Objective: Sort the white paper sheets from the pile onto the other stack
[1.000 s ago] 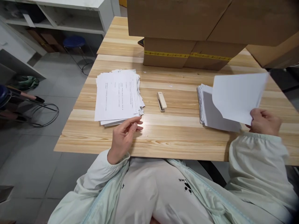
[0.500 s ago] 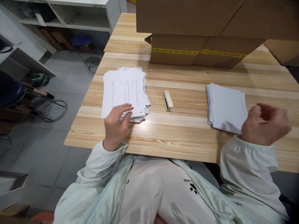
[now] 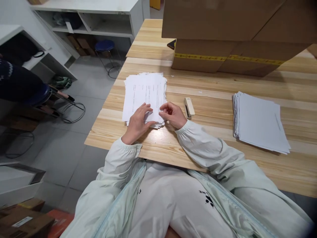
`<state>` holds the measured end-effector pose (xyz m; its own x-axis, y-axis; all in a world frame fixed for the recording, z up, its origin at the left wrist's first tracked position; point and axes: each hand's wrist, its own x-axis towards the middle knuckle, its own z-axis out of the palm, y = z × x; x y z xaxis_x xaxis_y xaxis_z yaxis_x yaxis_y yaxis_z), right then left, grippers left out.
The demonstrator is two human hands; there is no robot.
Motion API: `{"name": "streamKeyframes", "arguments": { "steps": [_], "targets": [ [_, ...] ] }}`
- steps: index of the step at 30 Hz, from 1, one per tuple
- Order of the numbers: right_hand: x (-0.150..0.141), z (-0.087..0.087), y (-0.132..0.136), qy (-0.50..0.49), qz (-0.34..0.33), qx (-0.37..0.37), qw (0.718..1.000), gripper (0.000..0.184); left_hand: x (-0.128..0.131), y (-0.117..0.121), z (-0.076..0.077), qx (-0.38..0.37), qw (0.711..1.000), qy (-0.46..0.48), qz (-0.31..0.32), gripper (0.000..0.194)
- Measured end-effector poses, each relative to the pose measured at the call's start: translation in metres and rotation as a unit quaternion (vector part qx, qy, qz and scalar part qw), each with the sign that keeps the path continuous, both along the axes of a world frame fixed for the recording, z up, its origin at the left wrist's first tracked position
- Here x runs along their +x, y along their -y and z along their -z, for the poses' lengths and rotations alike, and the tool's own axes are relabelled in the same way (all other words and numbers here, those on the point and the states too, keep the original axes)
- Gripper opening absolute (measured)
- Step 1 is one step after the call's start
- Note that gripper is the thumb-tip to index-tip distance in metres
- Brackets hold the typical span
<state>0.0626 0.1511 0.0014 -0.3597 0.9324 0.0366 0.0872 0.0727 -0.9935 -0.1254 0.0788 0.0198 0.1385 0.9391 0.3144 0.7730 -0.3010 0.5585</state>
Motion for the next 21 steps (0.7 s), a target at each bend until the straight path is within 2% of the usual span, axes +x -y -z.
{"name": "streamKeyframes", "arguments": {
  "steps": [5, 9, 12, 14, 15, 17, 18, 21],
  "targets": [
    [-0.001, 0.003, 0.004, -0.005, 0.009, -0.032, 0.999, 0.028, 0.001, 0.000, 0.000, 0.006, 1.000, -0.007, 0.004, 0.051],
    [-0.003, 0.000, 0.004, 0.041, 0.018, -0.012, 0.999, 0.025, 0.007, 0.001, -0.003, -0.007, 1.000, 0.005, -0.009, 0.053],
    [-0.006, 0.001, 0.004, 0.060, 0.028, 0.012, 0.998, 0.026, 0.008, 0.000, -0.006, -0.011, 0.998, 0.045, -0.050, 0.029],
    [-0.007, 0.003, 0.005, 0.048, 0.033, 0.007, 0.998, 0.027, 0.008, -0.001, -0.008, -0.006, 0.990, 0.077, -0.122, 0.007],
    [-0.007, 0.003, 0.005, 0.036, 0.033, 0.001, 0.999, 0.027, 0.007, -0.002, -0.008, 0.000, 0.982, 0.092, -0.163, 0.005],
    [-0.005, 0.004, 0.005, 0.011, 0.024, -0.015, 1.000, 0.026, 0.005, -0.003, -0.008, 0.023, 0.968, 0.115, -0.221, 0.013],
    [-0.003, 0.005, 0.004, 0.000, 0.015, -0.022, 1.000, 0.026, 0.005, -0.003, -0.008, 0.041, 0.965, 0.123, -0.229, 0.022],
    [0.004, 0.005, -0.001, -0.015, -0.020, -0.046, 0.999, 0.029, 0.003, -0.004, -0.005, 0.089, 0.967, 0.127, -0.203, 0.046]
  ]
}}
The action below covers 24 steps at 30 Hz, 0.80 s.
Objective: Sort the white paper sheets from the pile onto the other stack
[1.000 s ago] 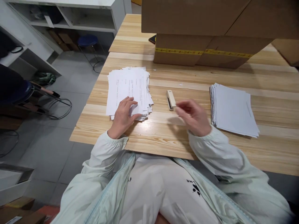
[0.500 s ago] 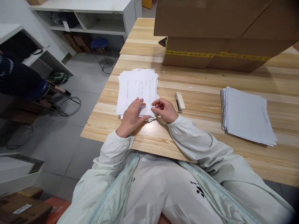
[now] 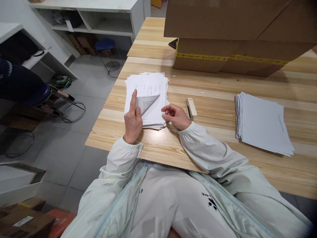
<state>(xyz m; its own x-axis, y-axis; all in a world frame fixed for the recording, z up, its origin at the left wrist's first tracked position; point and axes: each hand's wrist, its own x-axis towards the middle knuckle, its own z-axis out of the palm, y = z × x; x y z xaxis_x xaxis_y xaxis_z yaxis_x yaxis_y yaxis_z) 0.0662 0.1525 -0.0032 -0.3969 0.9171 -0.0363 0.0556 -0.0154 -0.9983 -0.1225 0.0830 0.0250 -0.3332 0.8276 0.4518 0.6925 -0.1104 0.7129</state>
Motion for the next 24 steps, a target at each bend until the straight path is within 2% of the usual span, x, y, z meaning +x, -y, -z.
{"name": "streamKeyframes", "arguments": {
  "steps": [6, 10, 13, 15, 17, 20, 24],
  "targets": [
    [0.005, 0.002, -0.009, -0.022, -0.027, -0.034, 0.999, 0.036, -0.007, -0.001, 0.007, -0.001, 0.996, -0.038, 0.076, 0.042],
    [0.007, -0.002, -0.008, -0.001, -0.038, -0.032, 0.999, 0.034, -0.010, 0.002, 0.005, -0.013, 0.998, -0.013, 0.058, 0.046],
    [0.006, -0.015, -0.003, 0.054, -0.002, 0.061, 0.997, 0.022, -0.009, 0.005, 0.002, -0.040, 0.998, 0.026, 0.048, 0.061],
    [0.001, -0.027, 0.001, 0.083, 0.033, 0.157, 0.983, 0.014, -0.009, 0.006, 0.001, -0.056, 0.996, 0.045, 0.047, 0.068],
    [-0.007, -0.038, 0.003, 0.091, 0.033, 0.214, 0.972, 0.013, -0.010, 0.007, 0.000, -0.065, 0.995, 0.061, 0.053, 0.071],
    [-0.022, -0.045, 0.002, 0.100, -0.006, 0.208, 0.973, 0.023, -0.014, 0.005, 0.003, -0.076, 0.990, 0.091, 0.072, 0.072],
    [-0.036, -0.036, 0.000, 0.109, -0.058, 0.145, 0.982, 0.023, -0.021, 0.002, 0.009, -0.073, 0.985, 0.121, 0.098, 0.074]
  ]
}}
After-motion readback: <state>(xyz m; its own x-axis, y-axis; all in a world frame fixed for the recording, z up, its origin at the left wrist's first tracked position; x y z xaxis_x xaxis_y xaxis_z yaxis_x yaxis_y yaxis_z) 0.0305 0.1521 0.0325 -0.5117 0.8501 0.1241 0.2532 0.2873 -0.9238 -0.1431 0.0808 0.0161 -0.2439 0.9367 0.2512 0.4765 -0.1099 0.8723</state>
